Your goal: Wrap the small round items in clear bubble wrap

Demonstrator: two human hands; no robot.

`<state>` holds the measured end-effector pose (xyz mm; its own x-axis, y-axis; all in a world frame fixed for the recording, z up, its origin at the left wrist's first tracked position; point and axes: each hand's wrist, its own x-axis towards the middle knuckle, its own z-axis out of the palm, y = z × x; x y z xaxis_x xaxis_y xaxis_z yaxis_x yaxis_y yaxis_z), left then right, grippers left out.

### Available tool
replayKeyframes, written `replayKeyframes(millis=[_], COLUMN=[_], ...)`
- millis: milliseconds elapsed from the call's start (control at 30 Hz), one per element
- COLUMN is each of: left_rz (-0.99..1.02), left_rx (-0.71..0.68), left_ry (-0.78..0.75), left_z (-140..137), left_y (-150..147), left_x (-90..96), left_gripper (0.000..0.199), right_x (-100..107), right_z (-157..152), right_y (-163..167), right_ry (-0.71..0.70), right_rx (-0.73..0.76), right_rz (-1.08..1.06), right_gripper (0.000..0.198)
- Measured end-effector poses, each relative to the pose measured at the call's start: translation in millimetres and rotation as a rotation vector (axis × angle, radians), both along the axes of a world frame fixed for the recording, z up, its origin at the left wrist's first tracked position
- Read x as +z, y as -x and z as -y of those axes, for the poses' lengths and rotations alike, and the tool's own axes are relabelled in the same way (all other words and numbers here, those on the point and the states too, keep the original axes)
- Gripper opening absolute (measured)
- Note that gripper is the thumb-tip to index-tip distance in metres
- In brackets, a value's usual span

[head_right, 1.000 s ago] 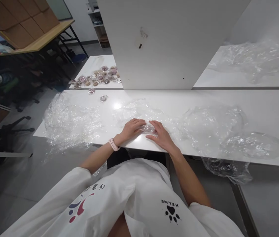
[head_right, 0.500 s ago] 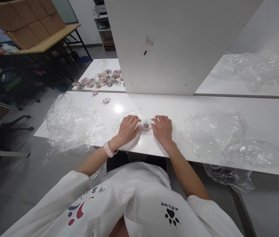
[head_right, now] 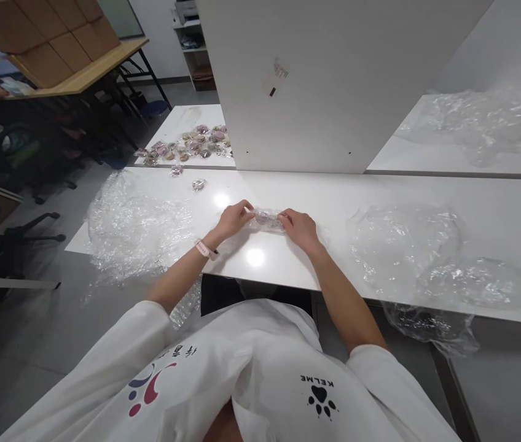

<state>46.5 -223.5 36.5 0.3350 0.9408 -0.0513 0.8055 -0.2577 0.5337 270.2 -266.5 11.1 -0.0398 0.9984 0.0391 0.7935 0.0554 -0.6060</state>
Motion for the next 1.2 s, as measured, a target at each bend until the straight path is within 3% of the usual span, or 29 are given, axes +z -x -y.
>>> replayKeyframes(millis=[33, 100, 167, 233, 333, 433, 533, 667, 767, 867, 1033, 1200], left_rz=[-0.016, -0.083, -0.111, -0.083, -0.090, -0.066, 0.128, 0.694, 1.156, 1.414, 1.448, 1.321], left_rx=[0.028, 0.081, 0.104, 0.064, -0.024, 0.041, 0.204, 0.338, 0.278, 0.192, 0.297, 0.413], left_ry=[0.025, -0.076, -0.319, -0.522, -0.564, -0.427, -0.231, 0.071, 0.316, 0.516, 0.768, 0.816], left_z=[-7, -10, 2, 24, 51, 48, 28, 24, 46, 71, 81, 76], left_y=[-1, -4, -8, -9, -7, -3, -4, -22, -43, -55, -51, -50], left_x=[1.4, 0.9, -2.7, -8.9, -23.2, -38.2, -43.3, -27.9, -10.5, 2.2, 1.8, -12.8], left_gripper=[0.022, 0.017, 0.010, 0.022, 0.048, 0.057, 0.044, 0.034, 0.028, 0.028, 0.030, 0.035], right_x=[2, 4, 3, -1, -8, -14, -21, -27, -17, 2, 23, 27], right_z=[-8, -18, -15, -3, 23, 42, 51, 57, 60, 64, 75, 90], right_y=[0, 2, 7, 11, 15, 16, 18, 31, 40, 40, 29, 33], right_ry=[0.072, 0.103, -0.056, -0.272, -0.390, -0.297, -0.245, -0.163, -0.008, 0.071, 0.254, 0.288], right_rx=[-0.033, -0.105, -0.141, -0.117, -0.068, -0.059, -0.092, -0.202, -0.286, -0.240, -0.199, -0.211], right_rz=[-0.006, 0.038, 0.123, 0.194, 0.235, 0.234, 0.130, -0.346, -0.772, -1.083, -1.361, -1.421], right_gripper=[0.029, 0.024, 0.026, 0.031, 0.036, 0.038, 0.041, 0.052, 0.061, 0.058, 0.046, 0.047])
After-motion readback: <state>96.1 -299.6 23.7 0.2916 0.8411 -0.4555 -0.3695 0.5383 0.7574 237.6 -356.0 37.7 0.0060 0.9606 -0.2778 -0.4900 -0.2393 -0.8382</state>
